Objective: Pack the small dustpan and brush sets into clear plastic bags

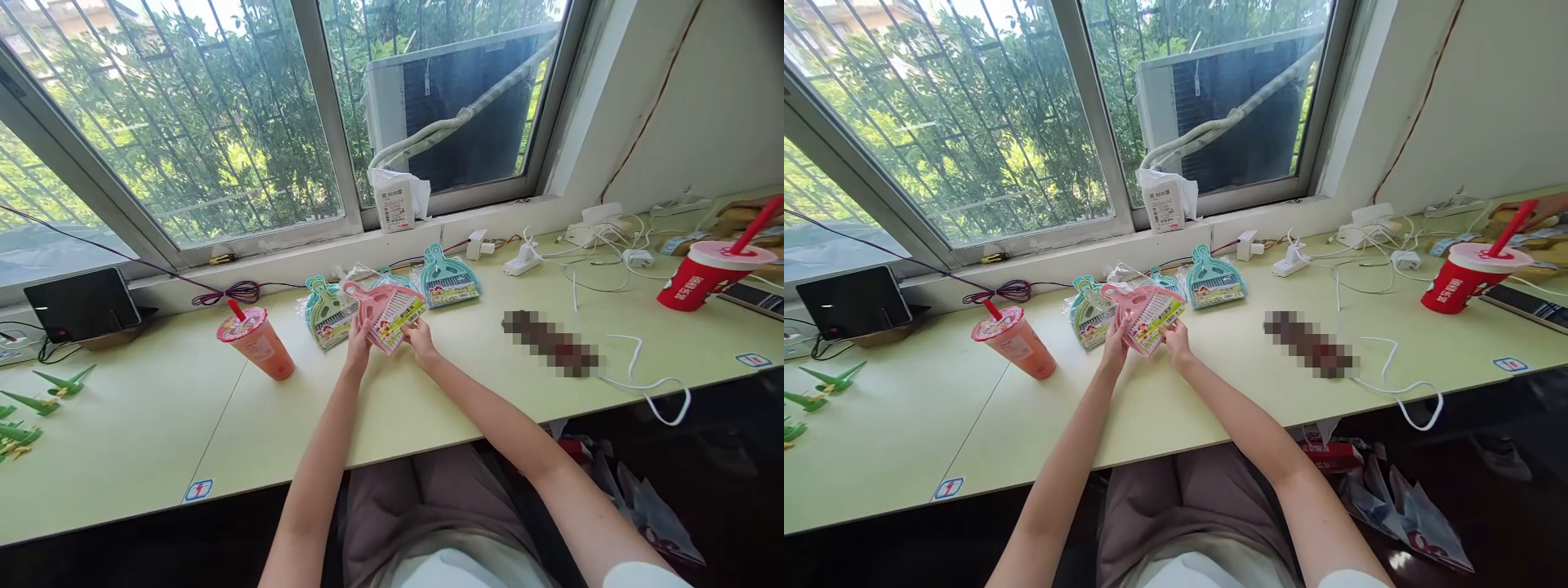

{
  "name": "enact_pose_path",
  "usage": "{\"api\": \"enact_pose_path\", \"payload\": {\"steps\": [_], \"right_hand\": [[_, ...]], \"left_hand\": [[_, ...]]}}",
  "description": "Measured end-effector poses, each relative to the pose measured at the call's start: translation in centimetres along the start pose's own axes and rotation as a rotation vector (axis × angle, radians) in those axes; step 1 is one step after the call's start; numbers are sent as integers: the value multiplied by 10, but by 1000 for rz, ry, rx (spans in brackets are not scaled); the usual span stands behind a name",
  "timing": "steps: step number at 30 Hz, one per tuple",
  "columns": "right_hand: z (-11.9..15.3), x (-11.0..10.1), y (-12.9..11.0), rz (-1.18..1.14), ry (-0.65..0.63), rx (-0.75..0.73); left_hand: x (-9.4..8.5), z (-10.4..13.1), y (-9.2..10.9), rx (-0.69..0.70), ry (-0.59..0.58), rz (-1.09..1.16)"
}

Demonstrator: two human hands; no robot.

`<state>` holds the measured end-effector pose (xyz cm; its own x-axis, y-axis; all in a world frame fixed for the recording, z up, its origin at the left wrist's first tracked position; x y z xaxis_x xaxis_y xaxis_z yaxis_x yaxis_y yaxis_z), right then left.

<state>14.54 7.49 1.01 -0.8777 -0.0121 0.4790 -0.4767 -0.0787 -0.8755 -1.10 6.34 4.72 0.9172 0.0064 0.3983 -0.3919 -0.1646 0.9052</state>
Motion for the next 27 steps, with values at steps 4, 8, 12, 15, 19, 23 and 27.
{"api": "enact_pose_path", "payload": {"steps": [4,8,12,15,19,23,27], "right_hand": [[-3,-17,-6,30,108,-48],[-7,-27,-17,212,160,-82],[-17,-25,-24,275,72,-81],[-24,-16,-24,215,-82,-39],[-24,-11,-24,133,-115,-19],[-19,-7,-28,125,-97,-66],[-13,-7,-35,126,-42,-140]], "left_hand": [[14,6,-13,-61,-87,-25],[19,9,-16,-90,-111,-45],[12,8,-12,-56,-40,-101],[7,9,1,73,42,-110],[20,12,2,77,-28,-35],[30,16,-15,-110,-114,26],[38,23,-27,-260,-274,22]]}}
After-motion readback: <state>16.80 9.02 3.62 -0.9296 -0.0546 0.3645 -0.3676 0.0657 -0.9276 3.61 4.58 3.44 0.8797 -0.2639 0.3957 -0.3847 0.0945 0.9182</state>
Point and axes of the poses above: each hand's wrist, its own z-axis away from the middle knuckle, its own x-axis out of the palm, y = z × x, the point moved 8 cm from there along -z, towards the middle knuckle, and after that the axes turned 5 degrees about -y, right-handed, at the moved point
